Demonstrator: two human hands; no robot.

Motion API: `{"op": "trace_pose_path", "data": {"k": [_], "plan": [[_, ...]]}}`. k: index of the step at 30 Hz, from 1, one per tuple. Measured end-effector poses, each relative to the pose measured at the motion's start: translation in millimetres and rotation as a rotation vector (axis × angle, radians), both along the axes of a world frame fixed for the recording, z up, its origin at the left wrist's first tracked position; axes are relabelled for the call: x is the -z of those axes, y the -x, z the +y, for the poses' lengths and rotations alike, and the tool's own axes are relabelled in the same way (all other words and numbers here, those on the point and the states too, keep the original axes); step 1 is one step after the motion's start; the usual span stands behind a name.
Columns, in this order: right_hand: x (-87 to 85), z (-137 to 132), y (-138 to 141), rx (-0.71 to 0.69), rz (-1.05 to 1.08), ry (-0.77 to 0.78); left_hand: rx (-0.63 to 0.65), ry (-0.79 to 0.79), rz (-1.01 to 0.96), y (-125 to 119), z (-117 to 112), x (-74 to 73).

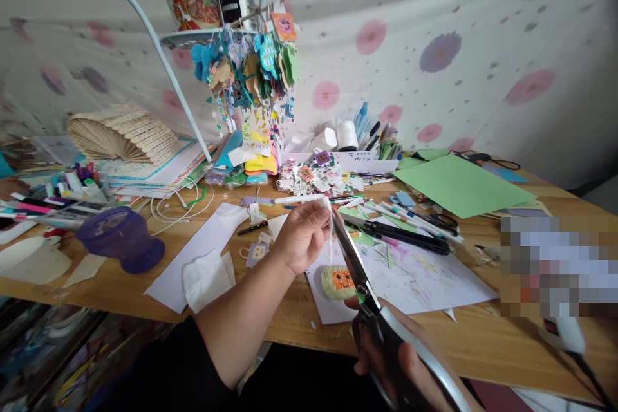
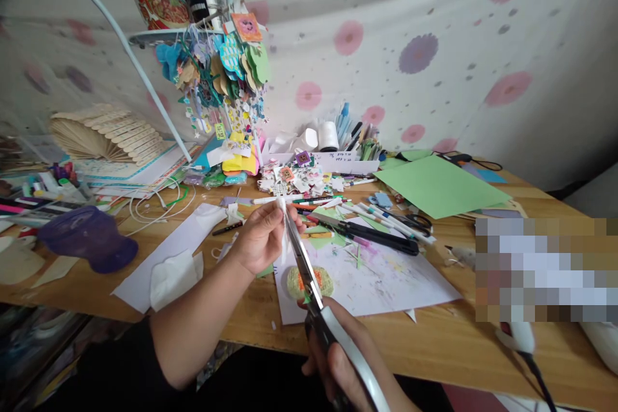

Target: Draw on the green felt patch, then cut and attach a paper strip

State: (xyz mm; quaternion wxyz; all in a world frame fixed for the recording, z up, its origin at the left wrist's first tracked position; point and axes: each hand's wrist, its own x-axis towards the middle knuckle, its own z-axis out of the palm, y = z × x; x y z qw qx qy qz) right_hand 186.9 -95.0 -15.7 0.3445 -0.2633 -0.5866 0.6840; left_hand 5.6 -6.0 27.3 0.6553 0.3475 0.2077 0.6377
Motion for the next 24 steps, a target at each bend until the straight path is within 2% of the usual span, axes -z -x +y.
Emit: {"op": "trace_pose_path", "data": {"k": [7,14,20,24], "plan": [[5.4,4,6,-0.015,0.067,0.009,-0.056,0.058,-0.014,-3,-1,0.8],[12.0,6,6,0.021,0.064,0.002,-0.089,0.018,0.041,-2,1,1.2],[6.2,5,3,0.048,-0.019,-0.055,-0.120,-0.008,0.109,0,4,1.9],[2.3,2,2,0.072,-0.060,-0.033,-0.101,-0.007,0.123,-2,3,2.3]]}}
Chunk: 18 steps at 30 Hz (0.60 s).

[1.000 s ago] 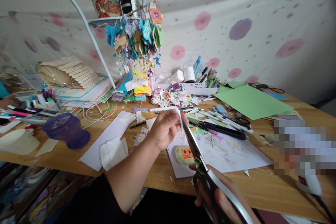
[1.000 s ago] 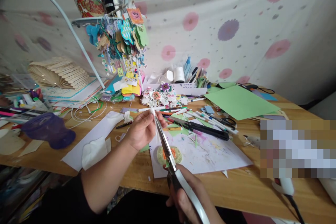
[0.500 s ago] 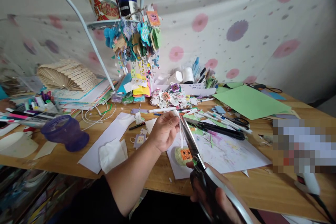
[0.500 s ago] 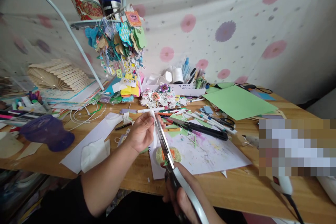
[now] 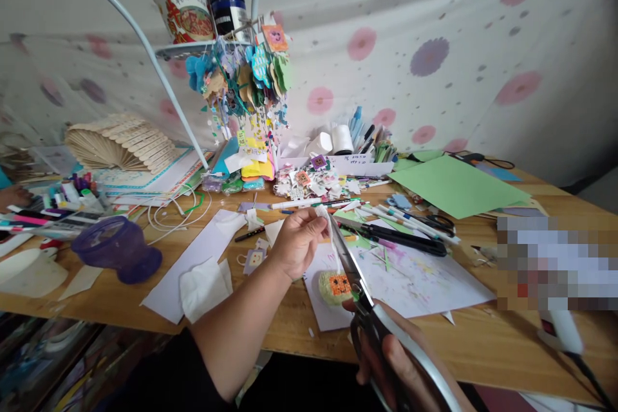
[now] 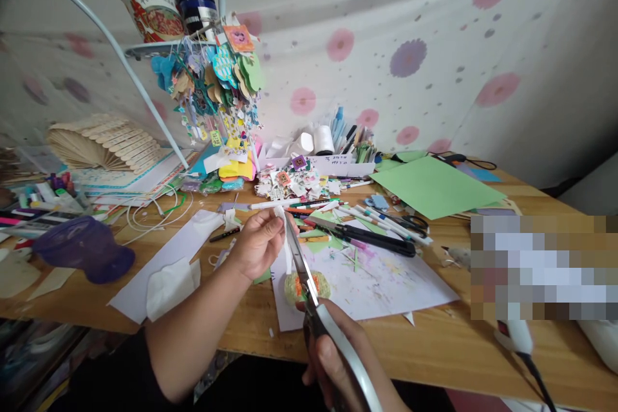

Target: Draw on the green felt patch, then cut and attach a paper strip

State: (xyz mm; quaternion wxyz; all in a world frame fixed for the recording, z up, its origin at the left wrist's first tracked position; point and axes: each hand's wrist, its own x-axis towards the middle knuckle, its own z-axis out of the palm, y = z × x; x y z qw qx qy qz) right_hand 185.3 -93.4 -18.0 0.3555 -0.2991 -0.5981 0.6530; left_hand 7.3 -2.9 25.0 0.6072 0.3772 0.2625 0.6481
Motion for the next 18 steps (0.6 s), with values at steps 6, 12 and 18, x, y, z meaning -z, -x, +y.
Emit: {"op": "trace_pose_path", "data": {"k": [6,12,18], "plan": [[4.2,-1,0,-0.008,0.103,0.026,0.033,0.020,-0.029,-1,-1,2.1],[8.3,1,-2,-0.030,0.127,0.040,0.015,0.006,0.005,0,-2,2.2],[11.0,2,-3,-0.070,0.127,0.035,-0.027,-0.011,0.051,2,-1,4.1]]}}
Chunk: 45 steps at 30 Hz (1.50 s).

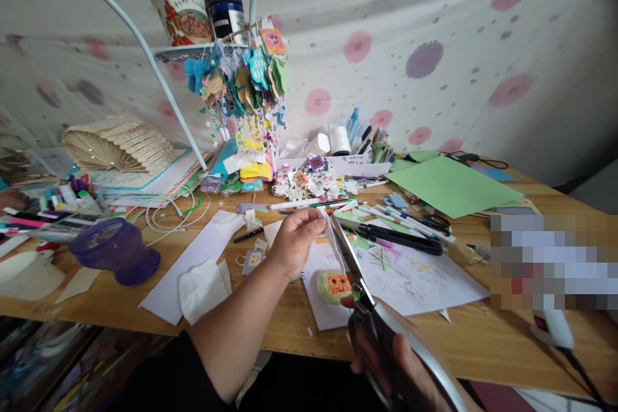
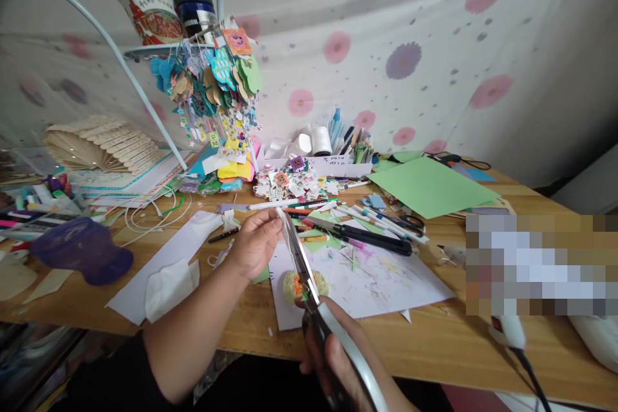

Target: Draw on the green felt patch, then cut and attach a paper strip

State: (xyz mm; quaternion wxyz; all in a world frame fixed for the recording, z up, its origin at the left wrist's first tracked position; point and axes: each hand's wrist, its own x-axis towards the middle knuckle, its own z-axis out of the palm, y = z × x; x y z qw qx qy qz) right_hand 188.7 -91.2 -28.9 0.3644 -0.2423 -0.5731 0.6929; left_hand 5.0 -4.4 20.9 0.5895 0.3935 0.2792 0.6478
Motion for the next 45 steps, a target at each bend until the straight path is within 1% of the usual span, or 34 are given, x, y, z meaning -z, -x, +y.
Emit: {"op": "trace_pose_path", "data": {"k": [6,10,12,15,18,21,23,24,27,29,31,34,38,42,44,45], "plan": [[-6.4,-2,0,-0.027,0.011,0.063,-0.004,-0.044,0.043,1,0,0.0],[-11.7,-1,1,0.005,0.030,0.076,0.048,-0.063,0.100,1,-1,2.6],[-13.1,0,2,0.018,0.012,0.059,0.068,-0.077,0.131,0,-2,3.6],[-12.1,0,6,0.034,-0.007,0.006,0.045,-0.083,0.150,-2,-2,4.5],[-9.0,-3,9,0.102,-0.019,0.028,0.035,-0.082,0.169,-4,-3,6.1],[-10.1,1,2,0.235,-0.071,0.015,0.019,-0.070,0.286,-4,-2,8.3],[-14.8,12,-8,0.349,-0.230,-0.072,-0.004,-0.055,0.394,-3,0,9.3],[-17.6,19,-16,0.408,-0.368,-0.134,-0.013,-0.046,0.440,-2,2,9.7],[-22.8,45,-40,0.572,-0.929,-0.396,-0.038,-0.009,0.558,5,10,12.3],[-20.4,60,-54,0.623,-1.266,-0.591,-0.079,0.005,0.638,10,17,15.8],[-14.5,69,-63,0.607,-1.461,-0.741,-0.122,0.014,0.718,15,23,20.2],[-5.1,75,-69,0.569,-1.550,-0.867,-0.144,0.029,0.818,18,28,26.4],[0.9,78,-74,0.539,-1.525,-0.972,-0.124,0.064,0.930,20,29,30.1],[1.5,80,-84,0.512,-1.454,-1.095,-0.135,0.060,0.994,24,28,25.1],[-2.0,80,-86,0.562,-1.376,-1.130,-0.136,0.046,0.992,26,27,20.9],[-5.1,80,-83,0.598,-1.308,-1.124,-0.122,0.042,0.981,26,27,19.2]]}}
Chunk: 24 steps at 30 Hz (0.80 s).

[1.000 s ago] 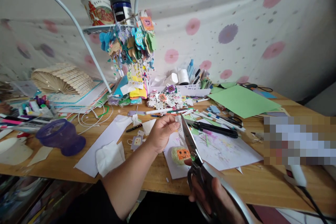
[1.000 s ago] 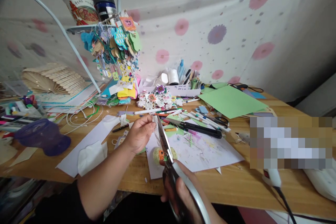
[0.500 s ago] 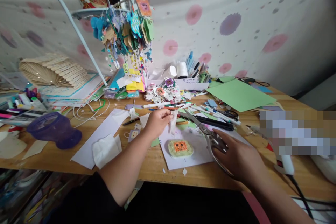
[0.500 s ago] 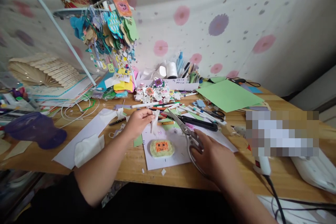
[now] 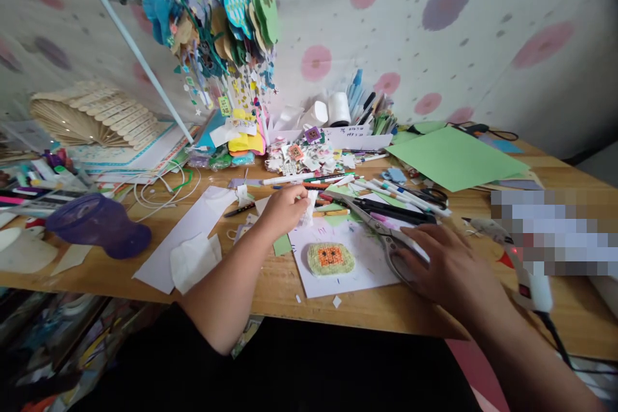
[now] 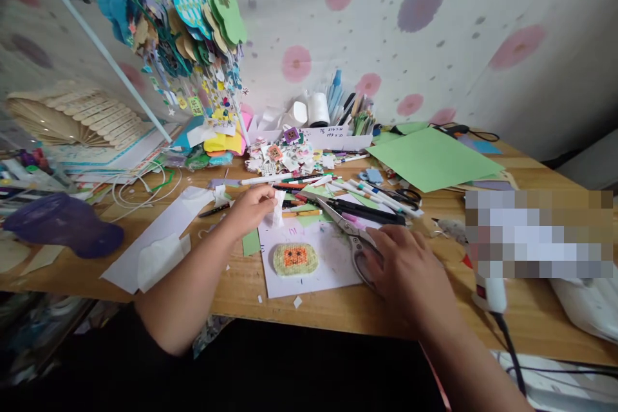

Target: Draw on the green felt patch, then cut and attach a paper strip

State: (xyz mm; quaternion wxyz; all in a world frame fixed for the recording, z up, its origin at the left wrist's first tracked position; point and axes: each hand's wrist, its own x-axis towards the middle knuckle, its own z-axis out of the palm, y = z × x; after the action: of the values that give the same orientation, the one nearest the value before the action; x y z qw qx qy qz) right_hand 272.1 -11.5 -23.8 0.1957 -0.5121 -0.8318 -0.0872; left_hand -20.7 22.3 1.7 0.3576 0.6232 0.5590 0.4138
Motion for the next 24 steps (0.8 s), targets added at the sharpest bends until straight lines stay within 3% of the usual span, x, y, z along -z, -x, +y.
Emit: {"op": "trace_pose_path", "data": {"k": [3,6,10,13,16,20,24], "plan": [[-13.9,3,23,-0.101,0.294,0.080,0.094,0.044,-0.074,-4,-2,-2.8],[-28.3,15,64,-0.229,0.587,0.333,0.186,0.099,-0.167,-11,-5,-3.4],[-36.1,37,110,-0.241,0.916,0.566,0.227,0.152,-0.282,-17,-9,-4.6],[-32.6,47,117,-0.230,1.024,0.649,0.192,0.164,-0.359,-17,-9,-6.1],[-25.5,56,106,-0.158,1.054,0.626,0.101,0.181,-0.424,-15,-8,-7.9],[-17.4,65,88,-0.047,0.924,0.506,-0.009,0.197,-0.436,-13,-6,-8.0],[-18.9,60,88,-0.118,0.903,0.325,0.049,0.153,-0.336,-16,-8,-5.7]]}}
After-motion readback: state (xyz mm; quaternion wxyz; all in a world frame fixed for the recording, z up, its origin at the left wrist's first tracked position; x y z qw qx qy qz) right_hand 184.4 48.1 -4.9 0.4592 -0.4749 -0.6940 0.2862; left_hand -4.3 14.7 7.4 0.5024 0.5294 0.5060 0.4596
